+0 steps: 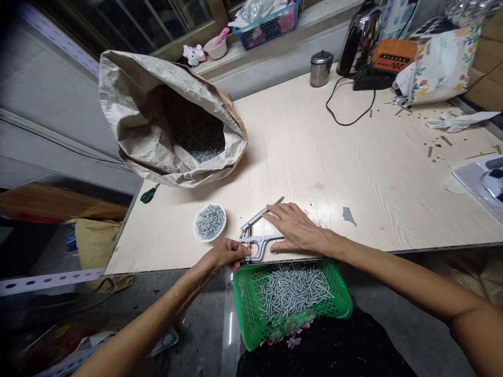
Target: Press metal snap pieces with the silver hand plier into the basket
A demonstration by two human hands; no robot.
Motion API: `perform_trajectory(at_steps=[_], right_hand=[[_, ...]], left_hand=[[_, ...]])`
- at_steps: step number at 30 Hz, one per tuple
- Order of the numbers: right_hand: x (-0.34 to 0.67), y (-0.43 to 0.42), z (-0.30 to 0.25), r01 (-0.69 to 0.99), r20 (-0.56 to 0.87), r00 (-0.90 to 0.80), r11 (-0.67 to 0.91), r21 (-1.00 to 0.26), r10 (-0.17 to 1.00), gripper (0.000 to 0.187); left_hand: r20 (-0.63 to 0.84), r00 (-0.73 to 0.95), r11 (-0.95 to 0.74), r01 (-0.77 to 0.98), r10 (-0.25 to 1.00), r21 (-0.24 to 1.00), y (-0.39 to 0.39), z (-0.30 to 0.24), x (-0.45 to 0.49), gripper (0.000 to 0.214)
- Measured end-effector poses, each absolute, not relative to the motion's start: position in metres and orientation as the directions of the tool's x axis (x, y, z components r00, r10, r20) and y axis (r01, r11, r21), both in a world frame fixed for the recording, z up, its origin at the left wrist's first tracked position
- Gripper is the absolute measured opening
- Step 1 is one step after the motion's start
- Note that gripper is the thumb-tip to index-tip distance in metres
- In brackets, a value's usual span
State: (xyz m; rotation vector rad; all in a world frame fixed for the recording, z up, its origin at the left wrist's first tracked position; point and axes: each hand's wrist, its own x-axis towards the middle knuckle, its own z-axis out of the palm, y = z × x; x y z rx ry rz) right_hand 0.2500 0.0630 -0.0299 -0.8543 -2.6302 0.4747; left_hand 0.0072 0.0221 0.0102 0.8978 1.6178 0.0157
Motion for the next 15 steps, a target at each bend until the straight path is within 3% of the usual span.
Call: perform_trajectory(at_steps=[2, 4, 15], right_hand=[[0.252, 0.072, -0.030, 0.530, 0.181, -0.768, 0.768, -0.361, 0.615, 0.092], [0.251, 0.080, -0.029, 0.545, 0.150, -0.779, 0.776, -0.317, 0.608, 0.099], [0.244, 0.091, -0.011, 0.577, 0.068, -0.788, 0.773, -0.263, 0.612, 0.086]], left_hand=[[-0.834, 0.016, 0.701, 0.532, 0.552, 0.474, 0.021, 0.010, 0.007, 0.035], [-0.828, 0.008, 0.701, 0.528, 0.561, 0.480, 0.020, 0.009, 0.008, 0.036], [-0.808, -0.022, 0.704, 0.504, 0.589, 0.500, 0.016, 0.014, 0.012, 0.030]])
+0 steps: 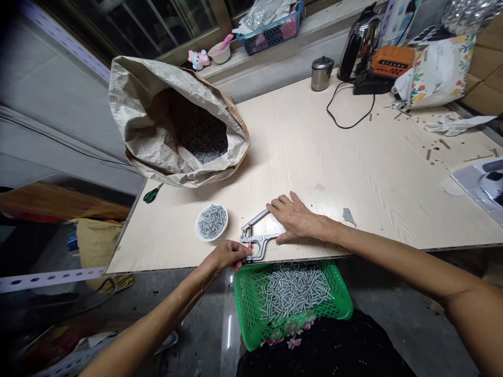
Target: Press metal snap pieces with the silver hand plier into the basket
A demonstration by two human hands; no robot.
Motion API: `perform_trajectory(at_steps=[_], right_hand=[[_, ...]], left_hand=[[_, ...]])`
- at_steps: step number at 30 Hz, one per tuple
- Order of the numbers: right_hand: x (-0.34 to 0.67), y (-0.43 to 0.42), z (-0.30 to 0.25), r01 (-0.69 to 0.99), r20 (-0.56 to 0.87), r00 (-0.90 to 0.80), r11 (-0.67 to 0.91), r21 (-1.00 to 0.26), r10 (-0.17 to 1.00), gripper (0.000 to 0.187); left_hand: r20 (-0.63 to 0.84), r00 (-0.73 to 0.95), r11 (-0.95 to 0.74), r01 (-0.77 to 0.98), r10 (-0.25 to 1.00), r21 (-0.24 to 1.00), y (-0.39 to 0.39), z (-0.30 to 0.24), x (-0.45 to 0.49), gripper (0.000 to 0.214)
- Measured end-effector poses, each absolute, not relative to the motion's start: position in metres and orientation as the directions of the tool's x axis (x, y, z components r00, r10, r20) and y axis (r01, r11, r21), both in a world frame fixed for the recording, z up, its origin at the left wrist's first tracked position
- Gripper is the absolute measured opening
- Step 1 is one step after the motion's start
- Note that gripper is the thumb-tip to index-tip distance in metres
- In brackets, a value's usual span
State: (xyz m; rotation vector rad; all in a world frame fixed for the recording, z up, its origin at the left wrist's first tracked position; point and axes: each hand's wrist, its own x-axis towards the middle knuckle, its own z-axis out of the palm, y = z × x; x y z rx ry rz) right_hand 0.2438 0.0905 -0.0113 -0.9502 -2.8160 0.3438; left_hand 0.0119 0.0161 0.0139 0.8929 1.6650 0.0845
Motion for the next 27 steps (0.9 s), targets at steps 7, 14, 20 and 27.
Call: perform_trajectory(at_steps=[7, 14, 20, 27], right_hand=[[0.243, 0.086, -0.010, 0.594, 0.051, -0.780, 0.764, -0.254, 0.624, 0.070], [0.247, 0.087, -0.011, 0.593, 0.076, -0.772, 0.757, -0.274, 0.631, 0.076], [0.250, 0.090, -0.019, 0.558, 0.075, -0.782, 0.749, -0.357, 0.619, 0.092], [0.249, 0.085, -0.015, 0.546, 0.071, -0.790, 0.752, -0.370, 0.609, 0.075]], left_hand=[[-0.788, -0.020, 0.684, 0.511, 0.615, 0.521, 0.014, 0.014, 0.012, 0.026], [-0.780, -0.005, 0.679, 0.495, 0.626, 0.542, 0.014, 0.012, 0.010, 0.025], [-0.783, 0.002, 0.697, 0.455, 0.622, 0.555, 0.012, 0.012, 0.010, 0.027], [-0.779, -0.028, 0.691, 0.481, 0.627, 0.539, 0.012, 0.011, 0.010, 0.027]])
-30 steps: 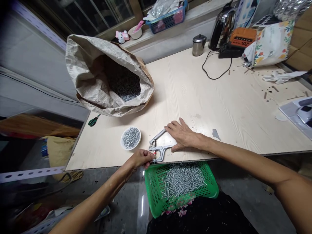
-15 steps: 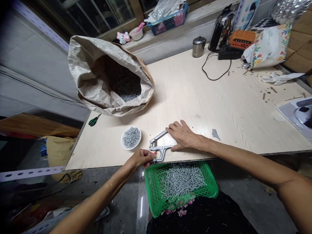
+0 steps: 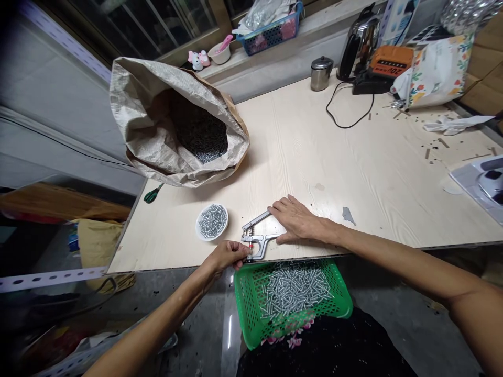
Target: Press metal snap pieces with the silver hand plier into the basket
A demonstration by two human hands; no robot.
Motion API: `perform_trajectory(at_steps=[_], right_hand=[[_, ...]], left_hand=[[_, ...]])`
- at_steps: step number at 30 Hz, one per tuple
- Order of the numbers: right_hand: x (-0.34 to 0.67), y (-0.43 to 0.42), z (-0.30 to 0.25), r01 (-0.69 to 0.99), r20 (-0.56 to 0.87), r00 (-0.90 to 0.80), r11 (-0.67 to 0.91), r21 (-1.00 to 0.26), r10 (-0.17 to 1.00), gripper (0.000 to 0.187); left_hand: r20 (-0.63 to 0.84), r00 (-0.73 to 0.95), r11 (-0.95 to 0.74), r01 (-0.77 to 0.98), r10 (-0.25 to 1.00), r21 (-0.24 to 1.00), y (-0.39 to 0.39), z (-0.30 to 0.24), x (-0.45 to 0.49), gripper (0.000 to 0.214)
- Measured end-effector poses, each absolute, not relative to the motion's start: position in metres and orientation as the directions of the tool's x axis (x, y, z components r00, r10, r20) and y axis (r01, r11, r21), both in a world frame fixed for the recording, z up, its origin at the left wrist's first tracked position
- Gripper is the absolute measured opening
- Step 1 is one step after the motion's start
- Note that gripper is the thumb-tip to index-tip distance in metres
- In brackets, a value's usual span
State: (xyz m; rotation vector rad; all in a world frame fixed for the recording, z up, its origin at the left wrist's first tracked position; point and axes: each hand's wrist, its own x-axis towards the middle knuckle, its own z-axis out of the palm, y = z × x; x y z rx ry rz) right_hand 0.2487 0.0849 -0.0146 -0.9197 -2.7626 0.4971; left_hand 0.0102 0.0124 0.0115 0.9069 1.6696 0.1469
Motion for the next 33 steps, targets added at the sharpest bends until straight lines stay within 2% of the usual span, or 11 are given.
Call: perform_trajectory(at_steps=[4, 6, 8, 10, 13, 16, 18, 23, 27, 31, 33], right_hand=[[0.248, 0.076, -0.007, 0.548, 0.073, -0.782, 0.739, -0.393, 0.619, 0.055], [0.247, 0.072, -0.005, 0.559, 0.072, -0.769, 0.723, -0.407, 0.635, 0.049], [0.246, 0.069, -0.005, 0.564, 0.082, -0.759, 0.714, -0.415, 0.646, 0.047], [0.245, 0.067, -0.007, 0.562, 0.094, -0.753, 0.710, -0.424, 0.652, 0.046], [0.248, 0.065, -0.009, 0.558, 0.097, -0.743, 0.694, -0.455, 0.662, 0.047], [0.256, 0.064, -0.005, 0.574, 0.070, -0.726, 0.659, -0.487, 0.684, 0.057], [0.260, 0.063, -0.001, 0.585, 0.051, -0.720, 0.644, -0.492, 0.692, 0.054], [0.254, 0.066, -0.007, 0.605, 0.049, -0.730, 0.678, -0.418, 0.682, 0.011], [0.244, 0.068, -0.018, 0.612, 0.067, -0.734, 0.701, -0.366, 0.675, 0.023], [0.249, 0.068, -0.016, 0.616, 0.094, -0.726, 0.705, -0.352, 0.681, 0.014], [0.255, 0.069, -0.012, 0.598, 0.107, -0.735, 0.715, -0.361, 0.669, 0.042]], left_hand=[[-0.721, -0.047, 0.549, 0.682, 0.692, 0.483, 0.007, 0.019, 0.014, 0.028], [-0.520, -0.036, 0.311, 0.836, 0.853, 0.452, 0.002, 0.022, 0.022, 0.026], [-0.238, 0.104, 0.003, 0.912, 0.966, 0.411, 0.000, 0.022, 0.033, 0.019], [-0.063, 0.305, -0.260, 0.888, 0.950, 0.379, 0.006, 0.016, 0.046, 0.026], [-0.031, 0.514, -0.467, 0.802, 0.857, 0.372, 0.027, 0.005, 0.057, 0.058], [-0.092, 0.589, -0.522, 0.768, 0.803, 0.371, 0.046, 0.000, 0.057, 0.062], [-0.115, 0.601, -0.531, 0.768, 0.791, 0.358, 0.051, 0.001, 0.055, 0.058], [-0.076, 0.526, -0.471, 0.809, 0.847, 0.351, 0.042, -0.001, 0.058, 0.030], [-0.040, 0.465, -0.428, 0.842, 0.884, 0.329, 0.039, -0.008, 0.063, 0.019], [0.012, 0.437, -0.417, 0.848, 0.899, 0.328, 0.031, -0.013, 0.063, 0.023], [0.089, 0.410, -0.415, 0.843, 0.908, 0.342, 0.019, -0.014, 0.060, 0.031]])
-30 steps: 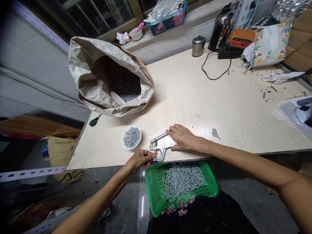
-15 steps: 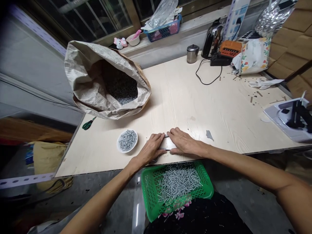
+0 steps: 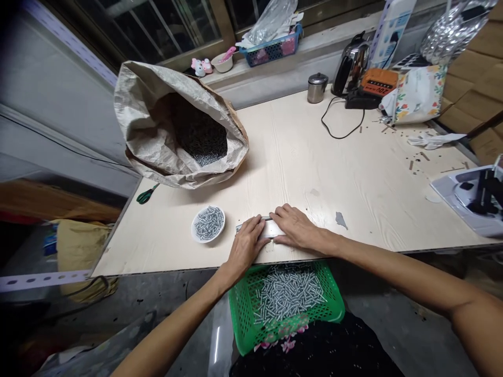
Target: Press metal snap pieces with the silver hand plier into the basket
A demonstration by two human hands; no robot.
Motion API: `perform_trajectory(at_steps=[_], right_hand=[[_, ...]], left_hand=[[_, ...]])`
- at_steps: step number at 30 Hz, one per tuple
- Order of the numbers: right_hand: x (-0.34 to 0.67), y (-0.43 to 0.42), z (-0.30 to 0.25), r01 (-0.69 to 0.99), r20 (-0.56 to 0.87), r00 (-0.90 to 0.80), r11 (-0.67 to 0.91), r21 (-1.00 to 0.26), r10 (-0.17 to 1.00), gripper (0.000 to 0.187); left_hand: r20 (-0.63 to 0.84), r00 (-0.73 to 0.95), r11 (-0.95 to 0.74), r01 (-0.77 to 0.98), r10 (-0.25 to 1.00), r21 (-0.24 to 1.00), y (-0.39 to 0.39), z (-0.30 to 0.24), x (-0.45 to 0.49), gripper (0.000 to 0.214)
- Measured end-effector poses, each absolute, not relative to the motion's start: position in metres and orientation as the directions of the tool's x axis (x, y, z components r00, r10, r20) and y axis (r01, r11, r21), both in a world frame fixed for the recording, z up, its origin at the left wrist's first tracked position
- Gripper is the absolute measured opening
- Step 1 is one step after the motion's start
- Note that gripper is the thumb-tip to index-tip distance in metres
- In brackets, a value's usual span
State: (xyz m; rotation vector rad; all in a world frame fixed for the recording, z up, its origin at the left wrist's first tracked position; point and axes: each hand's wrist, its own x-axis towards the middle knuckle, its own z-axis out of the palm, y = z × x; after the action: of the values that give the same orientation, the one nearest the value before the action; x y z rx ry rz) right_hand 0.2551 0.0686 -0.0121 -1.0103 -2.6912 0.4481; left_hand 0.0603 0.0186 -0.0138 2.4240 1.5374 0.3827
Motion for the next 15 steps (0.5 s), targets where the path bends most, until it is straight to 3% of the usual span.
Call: perform_trajectory(at_steps=[2, 3, 6, 9, 15], right_hand=[[0.261, 0.071, -0.009, 0.578, 0.106, -0.748, 0.722, -0.380, 0.655, 0.064], [0.264, 0.072, -0.008, 0.579, 0.097, -0.748, 0.717, -0.388, 0.657, 0.064], [0.265, 0.077, -0.006, 0.619, 0.064, -0.720, 0.682, -0.391, 0.691, 0.038], [0.258, 0.081, -0.008, 0.650, 0.058, -0.703, 0.674, -0.351, 0.708, 0.024], [0.247, 0.084, -0.022, 0.688, 0.116, -0.675, 0.678, -0.259, 0.729, 0.029]], left_hand=[[0.174, 0.346, -0.387, 0.844, 0.922, 0.371, 0.001, -0.012, 0.055, 0.034], [0.210, 0.283, -0.346, 0.854, 0.936, 0.388, -0.008, -0.009, 0.052, 0.032], [0.236, 0.048, -0.146, 0.896, 0.971, 0.419, -0.031, -0.001, 0.039, 0.023], [0.144, -0.067, 0.005, 0.919, 0.987, 0.393, -0.040, 0.005, 0.027, 0.022], [-0.144, -0.181, 0.221, 0.913, 0.973, 0.344, -0.026, 0.011, 0.016, 0.022]])
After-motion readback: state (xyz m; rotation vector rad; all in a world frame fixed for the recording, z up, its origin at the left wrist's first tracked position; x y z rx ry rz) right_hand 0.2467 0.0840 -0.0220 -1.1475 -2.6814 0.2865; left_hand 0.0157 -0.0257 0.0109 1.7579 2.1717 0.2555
